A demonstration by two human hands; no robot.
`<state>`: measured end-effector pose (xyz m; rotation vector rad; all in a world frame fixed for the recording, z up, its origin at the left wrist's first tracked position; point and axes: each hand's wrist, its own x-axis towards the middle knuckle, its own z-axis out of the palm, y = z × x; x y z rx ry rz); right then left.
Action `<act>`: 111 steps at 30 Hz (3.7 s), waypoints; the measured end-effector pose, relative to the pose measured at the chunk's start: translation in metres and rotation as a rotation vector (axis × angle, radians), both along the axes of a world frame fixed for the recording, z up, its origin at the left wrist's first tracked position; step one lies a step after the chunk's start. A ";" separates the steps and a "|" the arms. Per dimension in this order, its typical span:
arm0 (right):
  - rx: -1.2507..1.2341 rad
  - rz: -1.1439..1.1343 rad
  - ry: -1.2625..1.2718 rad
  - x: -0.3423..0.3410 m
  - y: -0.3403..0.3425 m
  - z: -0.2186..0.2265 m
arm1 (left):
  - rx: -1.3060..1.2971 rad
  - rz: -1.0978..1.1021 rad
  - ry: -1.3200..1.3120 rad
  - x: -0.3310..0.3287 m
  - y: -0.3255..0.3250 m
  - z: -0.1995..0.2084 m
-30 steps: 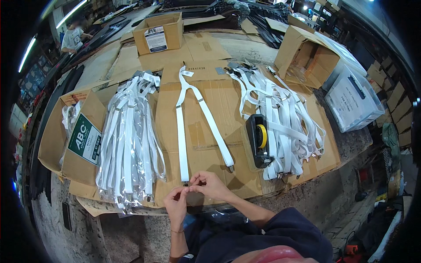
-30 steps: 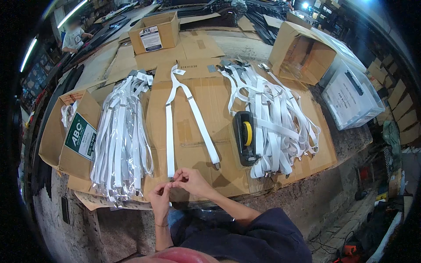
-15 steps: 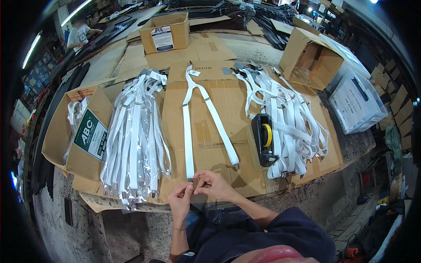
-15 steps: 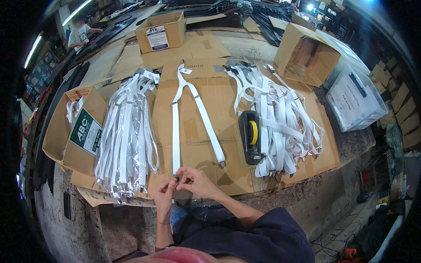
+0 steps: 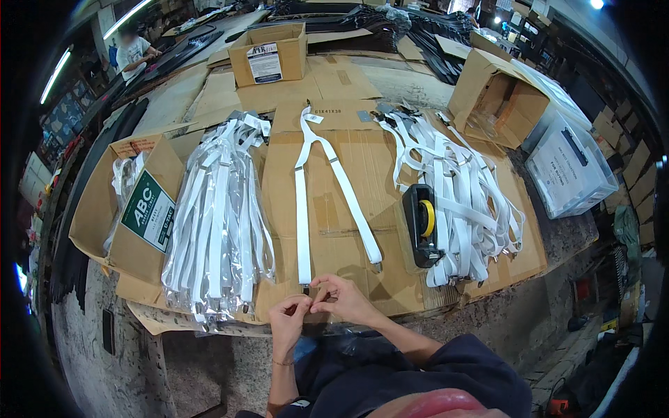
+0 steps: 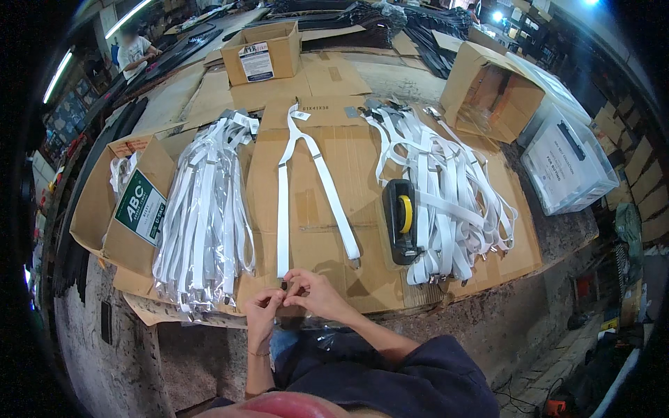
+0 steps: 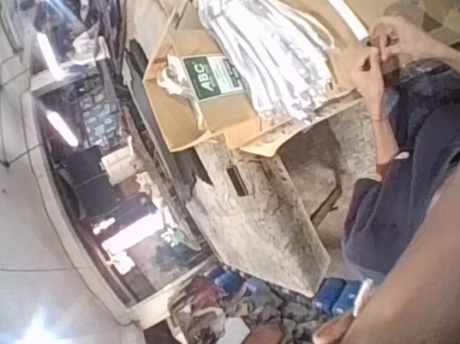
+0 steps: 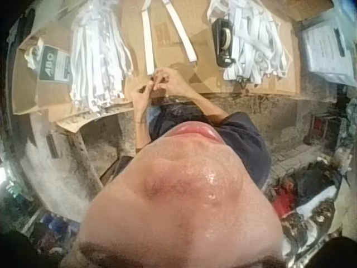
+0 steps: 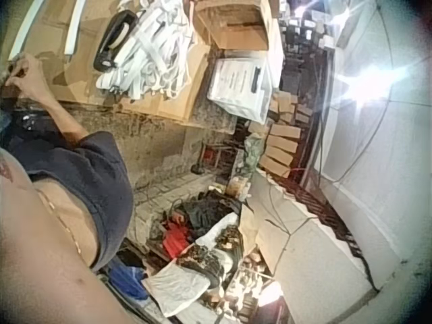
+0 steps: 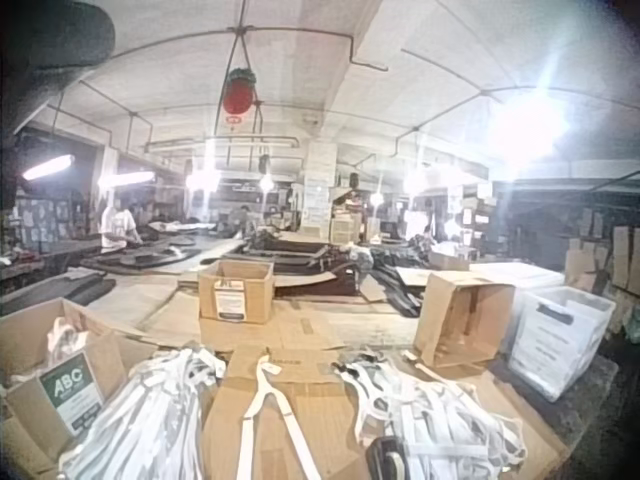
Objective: Assembling white elastic straps with metal clips and sliding them into plastic packaging.
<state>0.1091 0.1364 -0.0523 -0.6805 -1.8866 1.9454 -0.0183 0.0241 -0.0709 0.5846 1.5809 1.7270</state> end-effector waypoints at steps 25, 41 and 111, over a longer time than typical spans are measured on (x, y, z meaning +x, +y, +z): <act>-0.185 0.009 -0.051 -0.004 -0.015 -0.004 | -0.230 0.054 0.019 0.011 -0.004 0.019; -0.235 0.746 -0.254 0.065 -0.002 -0.016 | 0.240 0.902 0.230 -0.137 -0.108 0.066; -0.147 -0.209 0.079 0.001 0.007 -0.008 | -0.015 0.044 0.011 0.016 -0.012 0.043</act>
